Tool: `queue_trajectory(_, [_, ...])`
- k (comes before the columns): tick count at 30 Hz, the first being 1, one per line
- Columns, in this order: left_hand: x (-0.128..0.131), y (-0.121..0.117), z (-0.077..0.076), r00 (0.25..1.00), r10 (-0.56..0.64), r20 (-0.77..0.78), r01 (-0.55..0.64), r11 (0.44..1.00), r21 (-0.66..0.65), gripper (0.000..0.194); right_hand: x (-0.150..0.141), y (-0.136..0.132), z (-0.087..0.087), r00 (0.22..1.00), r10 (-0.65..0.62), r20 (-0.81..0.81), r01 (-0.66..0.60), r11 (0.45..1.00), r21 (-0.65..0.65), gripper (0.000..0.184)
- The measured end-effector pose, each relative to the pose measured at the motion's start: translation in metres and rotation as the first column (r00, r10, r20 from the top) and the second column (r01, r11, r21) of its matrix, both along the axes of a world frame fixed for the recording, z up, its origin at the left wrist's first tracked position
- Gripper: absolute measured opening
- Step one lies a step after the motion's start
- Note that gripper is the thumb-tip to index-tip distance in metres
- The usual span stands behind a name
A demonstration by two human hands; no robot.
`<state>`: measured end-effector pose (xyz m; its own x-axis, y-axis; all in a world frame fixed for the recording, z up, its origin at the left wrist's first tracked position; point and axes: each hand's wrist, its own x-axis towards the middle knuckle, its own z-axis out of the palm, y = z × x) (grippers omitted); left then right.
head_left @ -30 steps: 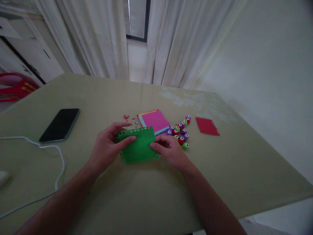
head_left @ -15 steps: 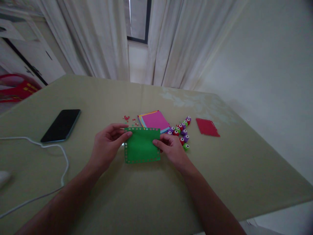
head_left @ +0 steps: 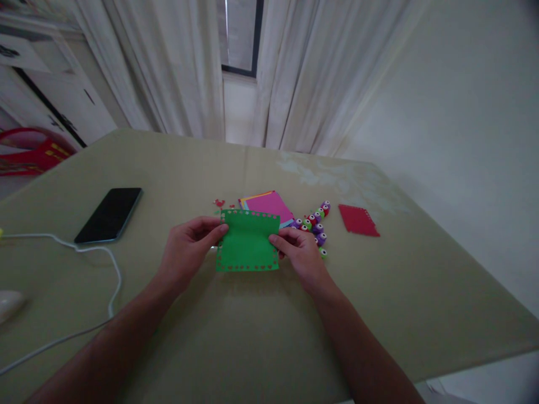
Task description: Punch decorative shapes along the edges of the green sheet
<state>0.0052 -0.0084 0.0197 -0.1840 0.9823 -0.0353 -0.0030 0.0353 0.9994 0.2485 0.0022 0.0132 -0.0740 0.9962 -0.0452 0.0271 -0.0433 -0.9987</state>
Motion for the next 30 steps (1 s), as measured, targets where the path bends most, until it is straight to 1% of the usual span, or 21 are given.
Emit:
queue_trajectory(2, [-0.0008, 0.0004, -0.0007, 0.999, -0.027, 0.024, 0.027, 1.0, -0.012, 0.034, -0.0005, 0.0004, -0.0008, 0.999, -0.01, -0.037, 0.009, 1.0, -0.012, 0.026])
queue_trajectory(4, [-0.0007, 0.0007, -0.0019, 0.996, -0.085, 0.042, 0.086, 0.996, -0.038, 0.035, -0.0006, 0.0011, -0.0021, 0.996, -0.031, -0.082, 0.028, 0.999, -0.033, 0.027])
queue_trajectory(6, [0.0, 0.0012, -0.0034, 0.993, -0.115, 0.032, 0.116, 0.992, -0.052, 0.034, -0.0008, 0.0015, -0.0032, 0.991, -0.057, -0.124, 0.05, 0.997, -0.058, 0.028])
queue_trajectory(10, [0.0009, 0.0018, -0.0036, 0.997, -0.072, -0.012, 0.072, 0.997, -0.042, 0.03, -0.0013, 0.0007, -0.003, 0.979, -0.071, -0.192, 0.058, 0.996, -0.07, 0.027])
queue_trajectory(14, [0.0004, 0.0003, -0.0001, 1.0, -0.024, -0.01, 0.023, 0.999, -0.047, 0.03, -0.0015, -0.0006, -0.0007, 0.979, -0.022, -0.204, 0.007, 0.997, -0.075, 0.034])
queue_trajectory(19, [-0.0014, -0.0014, -0.0006, 0.999, 0.027, 0.023, -0.027, 1.0, 0.005, 0.028, -0.0019, -0.0021, 0.0, 0.975, 0.02, -0.221, -0.041, 0.995, -0.089, 0.041])
queue_trajectory(22, [-0.0018, -0.0012, -0.0009, 0.999, 0.03, 0.041, -0.031, 0.999, 0.027, 0.027, -0.0025, -0.0036, 0.0006, 0.973, 0.05, -0.224, -0.074, 0.992, -0.101, 0.038])
queue_trajectory(24, [-0.0016, -0.0006, 0.0001, 0.999, 0.024, 0.03, -0.025, 0.999, 0.028, 0.028, -0.0028, -0.0041, 0.0012, 0.977, 0.055, -0.205, -0.076, 0.993, -0.096, 0.032])
queue_trajectory(27, [-0.0008, 0.0011, 0.0012, 1.0, -0.017, 0.007, 0.017, 1.0, -0.012, 0.032, -0.0027, -0.0035, 0.0016, 0.987, 0.045, -0.151, -0.052, 0.998, -0.045, 0.025])
queue_trajectory(30, [0.0006, 0.002, -0.0005, 0.992, -0.116, 0.048, 0.119, 0.991, -0.054, 0.039, -0.0024, -0.0023, 0.0015, 0.992, -0.005, -0.129, 0.004, 1.0, -0.015, 0.024])
